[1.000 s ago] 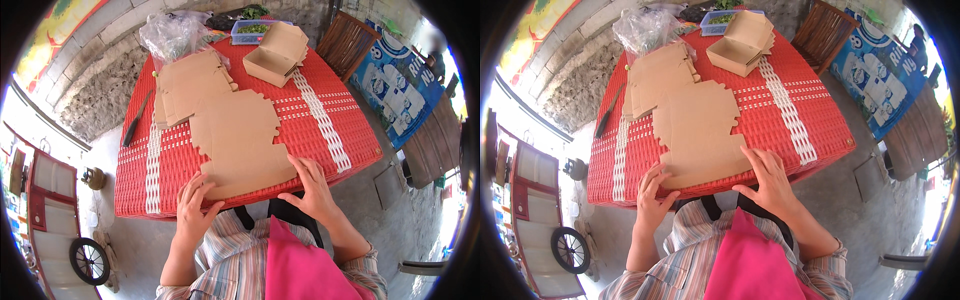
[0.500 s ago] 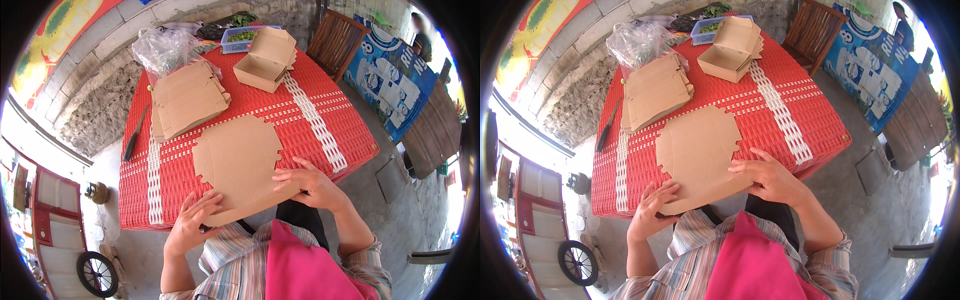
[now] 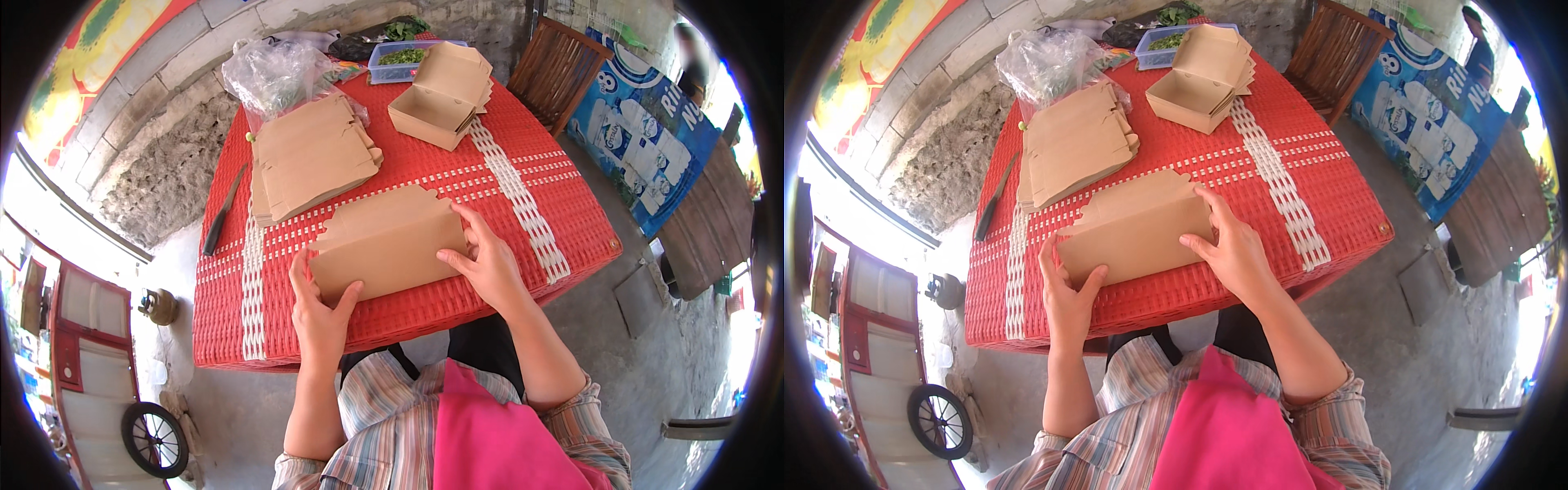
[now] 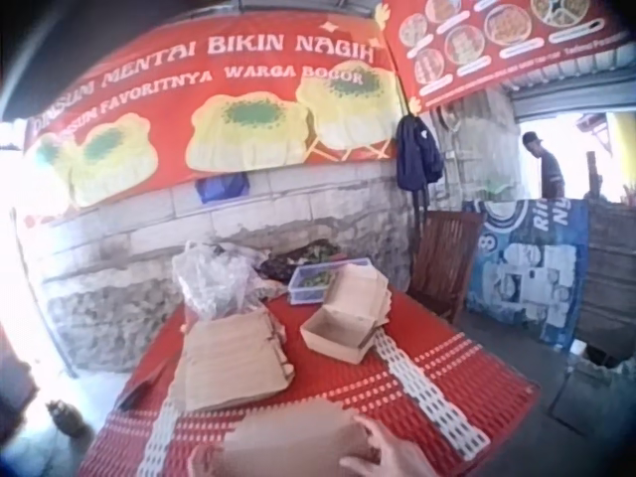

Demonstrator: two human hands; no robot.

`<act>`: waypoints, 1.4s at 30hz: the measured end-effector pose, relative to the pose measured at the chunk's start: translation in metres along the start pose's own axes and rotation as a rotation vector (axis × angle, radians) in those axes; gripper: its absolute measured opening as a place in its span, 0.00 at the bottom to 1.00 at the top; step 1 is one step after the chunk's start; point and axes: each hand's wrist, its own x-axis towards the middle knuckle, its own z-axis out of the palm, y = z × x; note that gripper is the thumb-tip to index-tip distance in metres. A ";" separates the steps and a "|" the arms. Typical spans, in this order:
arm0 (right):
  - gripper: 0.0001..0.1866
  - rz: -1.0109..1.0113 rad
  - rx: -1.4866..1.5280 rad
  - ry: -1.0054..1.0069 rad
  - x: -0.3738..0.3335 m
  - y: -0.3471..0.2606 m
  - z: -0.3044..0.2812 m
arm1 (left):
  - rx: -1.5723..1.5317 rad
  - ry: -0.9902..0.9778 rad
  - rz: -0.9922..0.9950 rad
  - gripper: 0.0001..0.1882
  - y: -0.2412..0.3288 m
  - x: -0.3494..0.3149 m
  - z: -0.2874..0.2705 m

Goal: The person assembles flat cardboard sheets into small rectangular boxes by hand. They fold the pre-scored flaps, tuck the tabs into slots, and secure the structure without using any tools. The finished boxes are stacked on the table.

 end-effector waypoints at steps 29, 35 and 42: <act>0.26 -0.701 -0.625 -0.016 -0.046 -0.009 0.049 | 0.574 -0.263 0.557 0.18 0.021 -0.026 0.005; 0.20 -0.691 -0.628 -0.052 -0.036 -0.010 0.045 | 0.604 -0.311 0.550 0.18 0.022 -0.022 0.006; 0.11 -0.738 -0.587 0.076 -0.027 0.004 0.024 | 0.629 -0.300 0.513 0.15 0.017 -0.023 -0.012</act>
